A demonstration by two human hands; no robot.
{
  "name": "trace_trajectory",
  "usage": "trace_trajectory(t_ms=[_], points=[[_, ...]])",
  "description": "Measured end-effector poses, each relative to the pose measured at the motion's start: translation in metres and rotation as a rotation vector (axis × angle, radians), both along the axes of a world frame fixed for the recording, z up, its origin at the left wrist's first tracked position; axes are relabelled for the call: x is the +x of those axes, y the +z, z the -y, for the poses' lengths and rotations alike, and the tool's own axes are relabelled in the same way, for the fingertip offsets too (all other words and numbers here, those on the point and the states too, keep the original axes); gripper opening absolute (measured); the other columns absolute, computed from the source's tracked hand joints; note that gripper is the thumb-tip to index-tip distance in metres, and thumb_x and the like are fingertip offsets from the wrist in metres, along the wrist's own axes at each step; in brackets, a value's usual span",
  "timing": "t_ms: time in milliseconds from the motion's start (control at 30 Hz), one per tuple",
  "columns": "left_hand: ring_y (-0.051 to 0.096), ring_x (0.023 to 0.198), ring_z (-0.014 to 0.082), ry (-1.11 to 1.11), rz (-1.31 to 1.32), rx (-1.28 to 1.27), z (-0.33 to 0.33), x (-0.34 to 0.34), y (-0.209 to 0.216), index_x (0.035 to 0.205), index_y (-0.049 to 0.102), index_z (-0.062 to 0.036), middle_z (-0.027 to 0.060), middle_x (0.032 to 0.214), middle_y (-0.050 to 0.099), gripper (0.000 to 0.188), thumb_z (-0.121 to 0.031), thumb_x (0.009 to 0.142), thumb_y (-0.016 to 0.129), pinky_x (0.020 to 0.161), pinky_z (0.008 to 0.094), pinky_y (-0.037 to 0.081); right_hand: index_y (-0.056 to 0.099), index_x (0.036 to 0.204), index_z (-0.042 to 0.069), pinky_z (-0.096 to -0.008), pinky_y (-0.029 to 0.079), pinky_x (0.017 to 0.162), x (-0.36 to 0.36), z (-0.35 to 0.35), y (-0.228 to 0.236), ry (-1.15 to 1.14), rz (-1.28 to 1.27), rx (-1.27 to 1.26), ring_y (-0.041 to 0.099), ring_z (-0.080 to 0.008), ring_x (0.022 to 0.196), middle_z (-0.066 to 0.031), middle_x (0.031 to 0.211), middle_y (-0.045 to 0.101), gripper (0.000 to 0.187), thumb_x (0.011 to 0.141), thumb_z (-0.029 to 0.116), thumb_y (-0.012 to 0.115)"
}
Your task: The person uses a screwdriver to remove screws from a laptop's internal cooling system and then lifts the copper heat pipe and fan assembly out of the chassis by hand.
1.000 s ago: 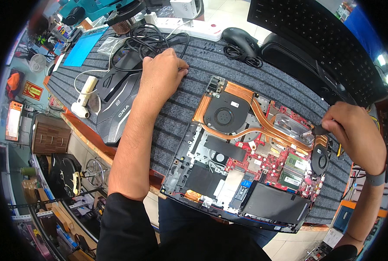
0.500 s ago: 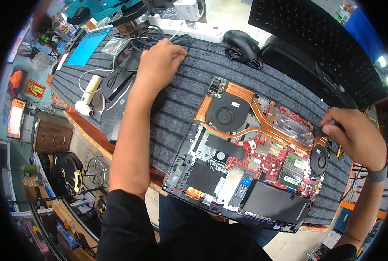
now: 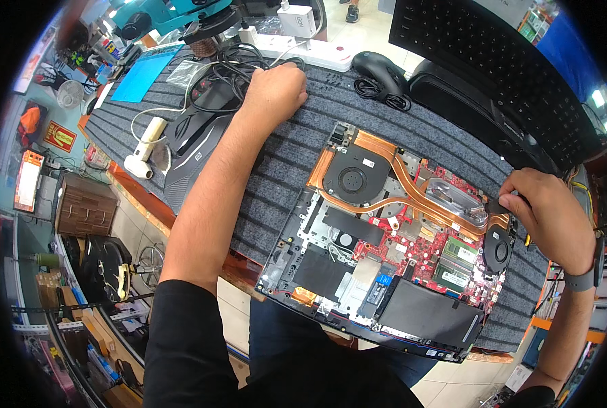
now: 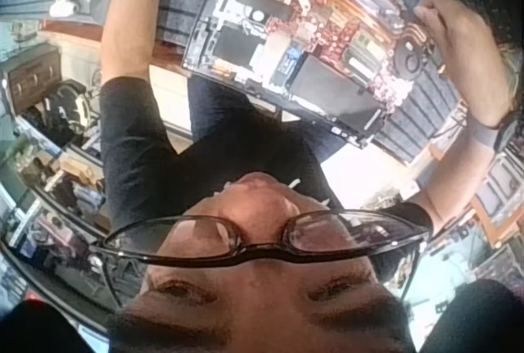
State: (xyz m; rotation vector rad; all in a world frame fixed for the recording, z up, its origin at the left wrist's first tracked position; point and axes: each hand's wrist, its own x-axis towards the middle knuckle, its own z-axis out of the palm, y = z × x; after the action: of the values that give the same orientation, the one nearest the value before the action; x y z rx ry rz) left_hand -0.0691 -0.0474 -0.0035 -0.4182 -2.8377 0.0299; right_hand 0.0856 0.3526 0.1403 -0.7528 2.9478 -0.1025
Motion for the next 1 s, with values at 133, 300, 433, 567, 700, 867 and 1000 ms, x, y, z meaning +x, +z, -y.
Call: trace_trajectory(t_ms=[133, 300, 433, 567, 700, 867, 1000], points=[[0.073, 0.094, 0.0344, -0.036, 0.013, 0.028, 0.002, -0.003, -0.001, 0.088, 0.077, -0.0066, 0.0124, 0.097, 0.073, 0.014, -0.020, 0.089, 0.074, 0.083, 0.0473, 0.057, 0.066, 0.099, 0.001, -0.0480, 0.051, 0.076, 0.000, -0.002, 0.001, 0.052, -0.017, -0.039, 0.067, -0.0409, 0.086, -0.0194, 0.089, 0.068, 0.013, 0.099, 0.013, 0.069], [0.072, 0.092, 0.0347, -0.130, 0.025, 0.153, 0.014, 0.005, 0.010, 0.093, 0.078, -0.0063, 0.0127, 0.095, 0.071, 0.013, -0.019, 0.091, 0.075, 0.085, 0.0457, 0.057, 0.066, 0.100, 0.001, -0.0464, 0.051, 0.077, 0.002, 0.000, 0.005, -0.046, 0.068, -0.025, 0.067, -0.0403, 0.088, -0.0191, 0.090, 0.068, 0.011, 0.098, 0.012, 0.069], [0.072, 0.091, 0.0330, -0.197, 0.049, 0.173, 0.023, 0.027, 0.015, 0.092, 0.078, -0.0058, 0.0122, 0.094, 0.070, 0.011, -0.016, 0.088, 0.078, 0.082, 0.0438, 0.058, 0.066, 0.103, 0.002, -0.0455, 0.051, 0.079, 0.005, 0.001, 0.009, 0.108, 0.062, -0.113, 0.067, -0.0402, 0.089, -0.0198, 0.089, 0.068, 0.012, 0.099, 0.013, 0.069], [0.073, 0.089, 0.0311, -0.215, 0.081, 0.140, 0.022, 0.036, 0.010, 0.092, 0.077, -0.0048, 0.0118, 0.093, 0.069, 0.010, -0.012, 0.086, 0.079, 0.080, 0.0426, 0.058, 0.065, 0.105, 0.002, -0.0452, 0.051, 0.082, 0.006, -0.001, 0.010, -0.002, 0.141, -0.102, 0.066, -0.0395, 0.095, -0.0188, 0.095, 0.067, 0.014, 0.094, 0.006, 0.072], [0.073, 0.089, 0.0312, -0.165, 0.098, 0.140, 0.021, 0.033, 0.008, 0.091, 0.077, -0.0048, 0.0117, 0.092, 0.069, 0.010, -0.013, 0.085, 0.079, 0.080, 0.0429, 0.058, 0.065, 0.104, 0.003, -0.0463, 0.051, 0.081, 0.006, 0.000, 0.008, -0.101, 0.139, 0.018, 0.066, -0.0397, 0.094, -0.0181, 0.093, 0.067, 0.016, 0.093, 0.009, 0.075], [0.072, 0.091, 0.0325, -0.175, 0.030, 0.190, 0.001, 0.022, 0.004, 0.089, 0.076, -0.0051, 0.0121, 0.093, 0.069, 0.014, -0.018, 0.085, 0.078, 0.081, 0.0439, 0.057, 0.067, 0.103, 0.004, -0.0482, 0.051, 0.074, 0.005, 0.000, 0.007, 0.114, 0.014, -0.083, 0.067, -0.0410, 0.081, -0.0193, 0.083, 0.069, 0.017, 0.098, 0.019, 0.072], [0.071, 0.093, 0.0331, -0.130, 0.059, 0.209, -0.020, 0.008, -0.004, 0.091, 0.077, -0.0061, 0.0115, 0.095, 0.070, 0.014, -0.019, 0.088, 0.077, 0.083, 0.0441, 0.057, 0.068, 0.104, 0.005, -0.0477, 0.052, 0.074, 0.003, -0.004, 0.007, -0.032, 0.005, 0.062, 0.068, -0.0403, 0.080, -0.0185, 0.083, 0.070, 0.015, 0.098, 0.019, 0.071]])
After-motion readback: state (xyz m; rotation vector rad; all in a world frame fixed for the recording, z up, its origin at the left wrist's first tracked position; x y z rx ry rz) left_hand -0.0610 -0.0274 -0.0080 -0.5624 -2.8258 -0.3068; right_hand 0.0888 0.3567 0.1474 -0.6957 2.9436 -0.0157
